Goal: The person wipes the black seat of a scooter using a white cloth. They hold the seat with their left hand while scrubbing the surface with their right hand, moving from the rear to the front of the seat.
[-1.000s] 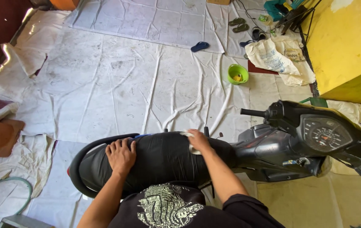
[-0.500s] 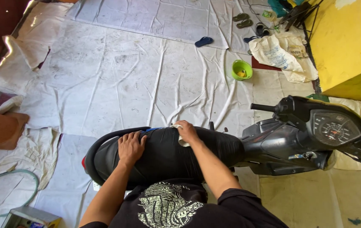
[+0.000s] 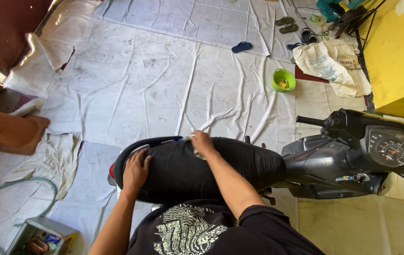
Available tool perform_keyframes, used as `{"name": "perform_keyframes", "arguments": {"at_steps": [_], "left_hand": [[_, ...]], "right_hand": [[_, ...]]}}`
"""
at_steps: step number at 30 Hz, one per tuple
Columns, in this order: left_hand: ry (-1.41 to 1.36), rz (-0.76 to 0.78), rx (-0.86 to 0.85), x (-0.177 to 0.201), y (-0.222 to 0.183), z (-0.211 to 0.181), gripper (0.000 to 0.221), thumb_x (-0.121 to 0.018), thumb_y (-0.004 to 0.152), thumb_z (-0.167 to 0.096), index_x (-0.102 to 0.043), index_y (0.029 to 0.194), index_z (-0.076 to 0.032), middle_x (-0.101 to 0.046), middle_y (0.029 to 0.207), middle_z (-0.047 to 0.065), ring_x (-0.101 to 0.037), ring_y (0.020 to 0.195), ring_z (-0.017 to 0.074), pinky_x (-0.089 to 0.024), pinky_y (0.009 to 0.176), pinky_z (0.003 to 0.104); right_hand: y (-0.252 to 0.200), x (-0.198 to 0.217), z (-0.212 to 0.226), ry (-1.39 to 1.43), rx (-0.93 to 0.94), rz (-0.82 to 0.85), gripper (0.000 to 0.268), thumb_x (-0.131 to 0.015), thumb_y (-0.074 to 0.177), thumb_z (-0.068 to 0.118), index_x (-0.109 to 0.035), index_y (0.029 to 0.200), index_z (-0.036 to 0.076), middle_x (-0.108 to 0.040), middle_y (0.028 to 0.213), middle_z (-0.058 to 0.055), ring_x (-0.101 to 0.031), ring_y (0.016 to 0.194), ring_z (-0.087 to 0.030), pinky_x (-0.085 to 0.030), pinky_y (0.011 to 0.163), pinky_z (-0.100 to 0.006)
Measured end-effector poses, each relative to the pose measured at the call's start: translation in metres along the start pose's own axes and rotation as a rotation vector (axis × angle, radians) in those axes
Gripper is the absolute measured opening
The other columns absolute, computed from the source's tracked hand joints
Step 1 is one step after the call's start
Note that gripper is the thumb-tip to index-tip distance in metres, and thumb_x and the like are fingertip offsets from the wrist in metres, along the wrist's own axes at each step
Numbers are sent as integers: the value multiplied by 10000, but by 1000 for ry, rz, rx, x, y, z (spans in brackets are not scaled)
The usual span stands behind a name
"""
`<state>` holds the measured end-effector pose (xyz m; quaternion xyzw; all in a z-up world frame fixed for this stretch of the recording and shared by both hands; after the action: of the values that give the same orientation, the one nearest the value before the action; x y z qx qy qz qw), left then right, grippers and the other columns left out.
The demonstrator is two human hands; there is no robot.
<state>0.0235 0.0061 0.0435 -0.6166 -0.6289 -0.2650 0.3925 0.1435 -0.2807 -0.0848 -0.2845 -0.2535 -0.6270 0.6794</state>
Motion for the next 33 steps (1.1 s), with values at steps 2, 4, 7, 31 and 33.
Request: {"name": "perform_keyframes", "arguments": {"at_steps": [2, 4, 7, 31, 33], "left_hand": [[-77, -40, 6, -10, 0, 11, 439, -523, 1059, -426, -590, 1431, -203, -624, 1410, 150, -571, 1314, 383, -443, 1094, 497], [-156, -90, 11, -20, 6, 23, 435, -557, 1052, -404, -600, 1425, -185, -632, 1385, 181, -589, 1285, 412, -466, 1064, 518], [-421, -149, 251, -36, 10, 56, 324, -509, 1096, -326, -639, 1345, -164, -710, 1236, 170, -635, 1213, 399, -497, 1011, 518], [-797, -115, 376, -37, -1, 48, 720, -549, 1011, -635, -522, 1502, -109, -551, 1456, 260, -493, 1371, 424, -368, 1151, 528], [-685, -267, 282, -27, -16, 32, 613, -462, 1047, -504, -456, 1559, -167, -499, 1508, 247, -488, 1356, 457, -374, 1147, 539]], "right_hand": [[-25, -9, 71, 125, 131, 49, 259, -588, 889, 93, -768, 1068, 143, -751, 1067, -166, -684, 1088, -423, -559, 946, -525], [-38, -35, 118, 250, 271, 96, 271, -579, 877, 34, -764, 1061, 108, -738, 1090, -209, -663, 1109, -459, -531, 979, -554], [-62, -81, 146, 225, 553, 117, 389, -558, 817, -8, -744, 1128, 132, -693, 1255, -151, -625, 1242, -376, -480, 1114, -481], [-115, -56, 229, -143, 848, -61, 215, -553, 866, 33, -746, 932, -36, -715, 1118, -212, -626, 1251, -343, -425, 1165, -410], [-119, -56, 226, -83, 861, 10, 300, -487, 942, 79, -741, 1044, -43, -709, 1189, -185, -593, 1314, -307, -382, 1215, -394]]}}
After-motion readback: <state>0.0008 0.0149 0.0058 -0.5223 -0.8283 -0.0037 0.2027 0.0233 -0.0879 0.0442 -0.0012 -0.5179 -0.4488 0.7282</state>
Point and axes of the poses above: each hand's wrist, its own y-axis towards the middle knuckle, its own x-axis out of the back of the hand, z = x × y, the point moved 3 cm from there along y, towards the middle knuckle
